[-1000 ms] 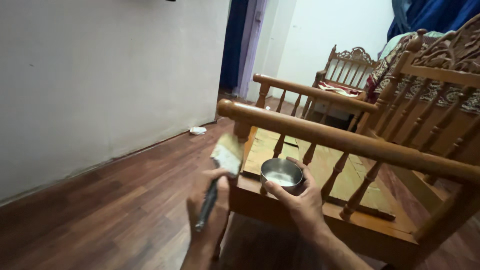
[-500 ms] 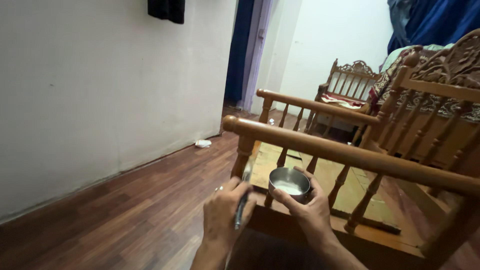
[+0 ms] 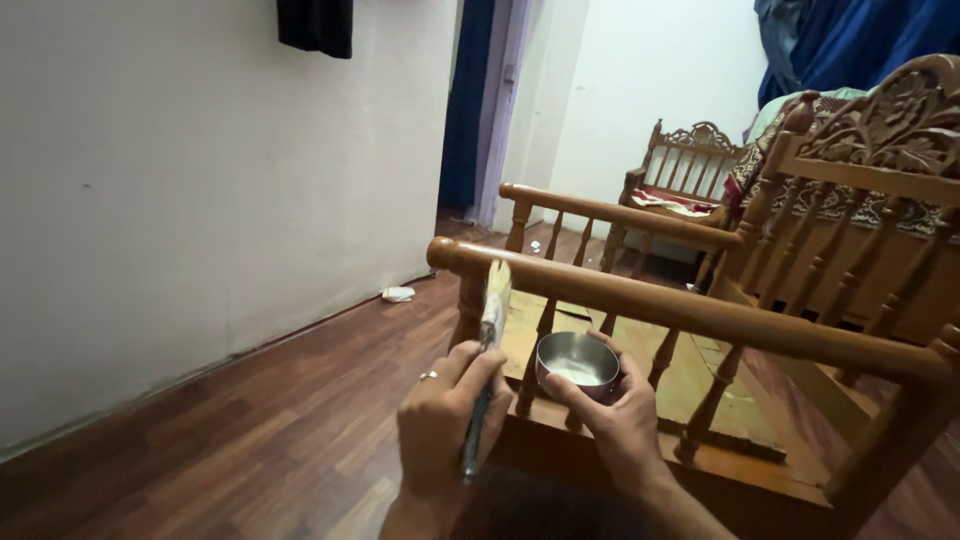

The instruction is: The person applies a clear coating to the wooden surfaces of a chair using a paintbrush and a small metal cup of liquid.

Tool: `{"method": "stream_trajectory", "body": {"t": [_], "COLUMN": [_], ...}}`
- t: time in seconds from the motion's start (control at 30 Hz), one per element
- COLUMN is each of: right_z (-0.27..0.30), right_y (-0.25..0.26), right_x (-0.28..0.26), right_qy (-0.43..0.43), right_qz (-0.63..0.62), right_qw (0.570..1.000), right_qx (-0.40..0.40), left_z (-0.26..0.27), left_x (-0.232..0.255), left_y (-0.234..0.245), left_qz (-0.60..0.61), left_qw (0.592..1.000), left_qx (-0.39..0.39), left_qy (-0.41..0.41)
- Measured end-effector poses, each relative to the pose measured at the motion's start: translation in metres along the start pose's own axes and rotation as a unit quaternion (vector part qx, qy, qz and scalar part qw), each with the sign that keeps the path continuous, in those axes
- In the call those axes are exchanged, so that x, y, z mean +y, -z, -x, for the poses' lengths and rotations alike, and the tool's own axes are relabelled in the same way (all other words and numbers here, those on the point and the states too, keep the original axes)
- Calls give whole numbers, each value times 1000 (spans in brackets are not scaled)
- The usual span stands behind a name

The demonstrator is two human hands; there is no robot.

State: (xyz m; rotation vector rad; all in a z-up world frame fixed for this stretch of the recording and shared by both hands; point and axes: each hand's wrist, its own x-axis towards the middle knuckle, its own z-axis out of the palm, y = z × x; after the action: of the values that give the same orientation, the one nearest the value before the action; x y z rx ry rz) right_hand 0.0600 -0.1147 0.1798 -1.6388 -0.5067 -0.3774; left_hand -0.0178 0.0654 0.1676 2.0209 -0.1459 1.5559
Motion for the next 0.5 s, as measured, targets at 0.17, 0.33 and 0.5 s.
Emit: {"method": "stream_trajectory", "body": {"t": [0.17, 0.33, 0.5], "right_z": [-1, 3, 9], "right_y": [15, 37, 50], "right_x": [6, 1, -17], "right_qy": [64, 47, -41], "right_qz": [28, 53, 27], "right_qw": [998, 997, 998], "right_qx": [-3, 20, 36], "left_z": [-3, 9, 6], "left_x": [11, 30, 35], "left_y": [0, -22, -34], "left_qz": [95, 224, 255], "left_qw": [975, 970, 958], "left_qx": [-144, 9, -9], "left_qy": [142, 91, 131]}}
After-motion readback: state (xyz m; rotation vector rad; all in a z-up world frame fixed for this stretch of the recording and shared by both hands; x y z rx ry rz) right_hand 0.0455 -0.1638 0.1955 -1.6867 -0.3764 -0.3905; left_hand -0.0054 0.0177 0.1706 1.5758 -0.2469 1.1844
